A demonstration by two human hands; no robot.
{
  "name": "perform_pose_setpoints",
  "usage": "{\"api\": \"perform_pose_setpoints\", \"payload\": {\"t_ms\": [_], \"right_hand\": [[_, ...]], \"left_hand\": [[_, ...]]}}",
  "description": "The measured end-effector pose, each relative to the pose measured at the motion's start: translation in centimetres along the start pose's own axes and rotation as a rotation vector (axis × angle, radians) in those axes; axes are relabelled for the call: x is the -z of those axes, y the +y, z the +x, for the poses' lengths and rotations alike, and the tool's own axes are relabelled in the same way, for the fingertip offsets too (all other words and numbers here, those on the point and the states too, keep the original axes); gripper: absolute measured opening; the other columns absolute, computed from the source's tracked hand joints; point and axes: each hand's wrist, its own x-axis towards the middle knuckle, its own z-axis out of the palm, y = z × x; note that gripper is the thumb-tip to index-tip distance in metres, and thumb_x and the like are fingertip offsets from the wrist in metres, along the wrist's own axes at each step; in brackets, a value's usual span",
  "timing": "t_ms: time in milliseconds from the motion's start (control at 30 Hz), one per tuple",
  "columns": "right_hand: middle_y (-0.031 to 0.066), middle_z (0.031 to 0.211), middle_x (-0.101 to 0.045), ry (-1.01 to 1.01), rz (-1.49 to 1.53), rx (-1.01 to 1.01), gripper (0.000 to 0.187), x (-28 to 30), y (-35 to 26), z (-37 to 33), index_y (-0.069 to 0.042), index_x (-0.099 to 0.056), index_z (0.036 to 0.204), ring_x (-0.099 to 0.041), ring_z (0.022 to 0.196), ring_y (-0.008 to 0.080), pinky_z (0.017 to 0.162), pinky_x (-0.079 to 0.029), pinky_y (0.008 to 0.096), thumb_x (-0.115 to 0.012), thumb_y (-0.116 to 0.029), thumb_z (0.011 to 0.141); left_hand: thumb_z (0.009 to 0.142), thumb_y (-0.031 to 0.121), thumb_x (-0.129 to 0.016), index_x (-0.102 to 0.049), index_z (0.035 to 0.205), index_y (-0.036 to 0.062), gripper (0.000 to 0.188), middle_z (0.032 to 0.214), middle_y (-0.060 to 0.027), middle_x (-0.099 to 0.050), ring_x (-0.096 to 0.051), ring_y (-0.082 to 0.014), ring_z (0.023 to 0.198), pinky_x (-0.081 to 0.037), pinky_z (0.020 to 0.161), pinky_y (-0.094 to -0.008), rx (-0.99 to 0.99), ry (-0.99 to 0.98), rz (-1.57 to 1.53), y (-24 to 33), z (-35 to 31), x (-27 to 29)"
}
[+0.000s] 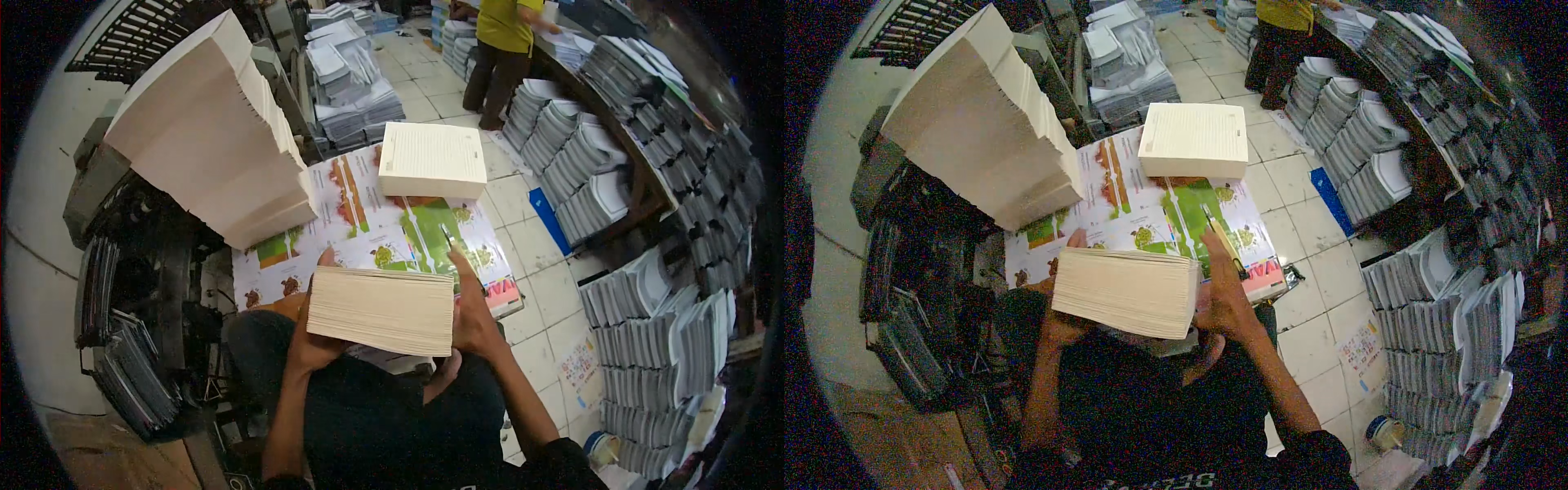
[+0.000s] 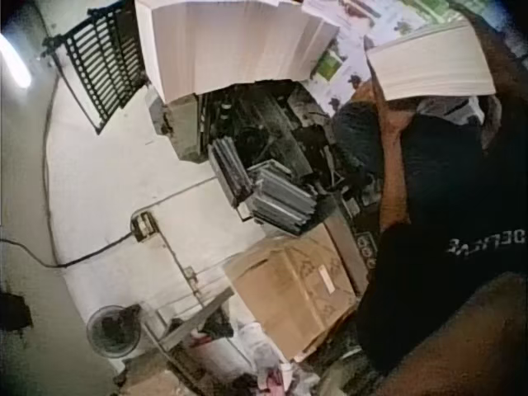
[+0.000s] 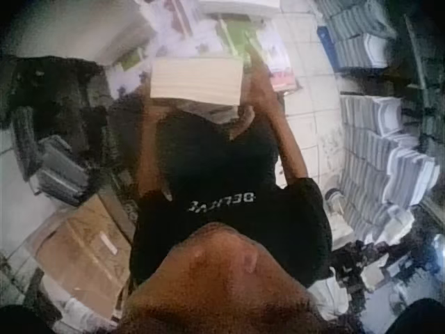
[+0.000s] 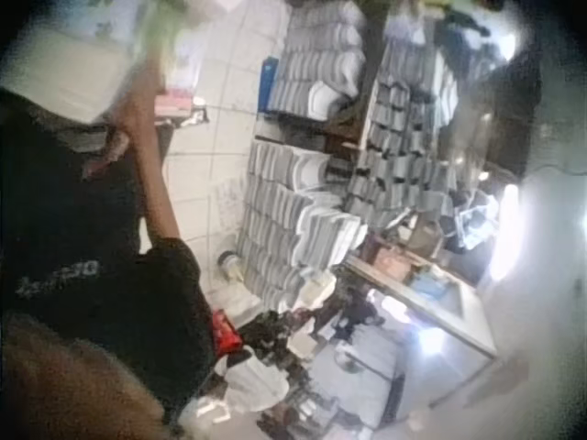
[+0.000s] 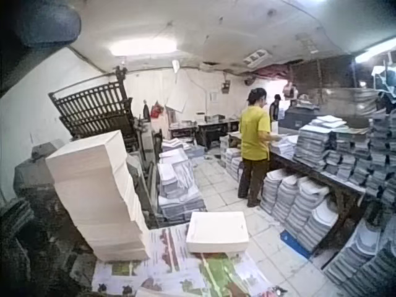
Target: The person carries a stack of paper to a work table, sits down, and cuts along the glued edges of the paper stacks using a blade to separate the pads by hand.
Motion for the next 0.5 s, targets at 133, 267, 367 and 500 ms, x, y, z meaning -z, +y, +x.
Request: {"api": "perform_pose_setpoints", "payload": {"t_ms": [133,267,367,500], "right_hand": [[0.0291,0.14,-0.051,-0.038,0.181,-0.059,0.094,0.0,0.7,0.8,0.0,-0.047,0.146,-0.05,0.132,0.0503,0.112,-0.044,0.0503,-0.089,-0.032,0.067],[0.0303,0.137,-0.051,-0.161,0.209,-0.097,0.098,1.2,0.7,-0.3,0.0,-0.045,0.146,-0.055,0.126,0.0506,0.103,-0.051,0.0505,-0.09,-0.033,0.066],[0.0303,0.136,-0.054,-0.193,0.151,-0.103,0.101,2.1,-1.2,-0.5,0.001,-0.043,0.146,-0.059,0.121,0.0502,0.099,-0.054,0.052,-0.09,-0.027,0.061],[0.0307,0.137,-0.057,-0.148,0.048,-0.031,0.122,-0.1,2.0,-1.1,0.0,-0.029,0.155,-0.059,0.122,0.0524,0.101,-0.053,0.053,-0.088,-0.016,0.049]], "left_hand": [[0.065,0.005,-0.096,-0.023,0.161,0.0056,0.12,0.145,-0.0152,-0.052,-0.055,-0.0263,0.128,-0.043,0.113,-0.0374,0.038,0.009,0.1,-2.2,0.5,-0.2],[0.067,0.008,-0.095,-0.031,0.155,0.0045,0.11,0.138,-0.0159,-0.057,-0.058,-0.0265,0.123,-0.045,0.109,-0.0372,-0.023,0.053,0.214,-1.2,-0.4,0.3],[0.068,0.011,-0.095,-0.036,0.151,0.0037,0.102,0.133,-0.0164,-0.06,-0.06,-0.0265,0.12,-0.048,0.105,-0.0371,-0.111,0.12,0.218,2.4,-0.5,0.9],[0.07,0.014,-0.094,-0.043,0.146,0.0026,0.092,0.125,-0.017,-0.065,-0.063,-0.0267,0.116,-0.05,0.101,-0.0369,-0.169,0.124,0.29,0.9,3.3,-0.4]]}}
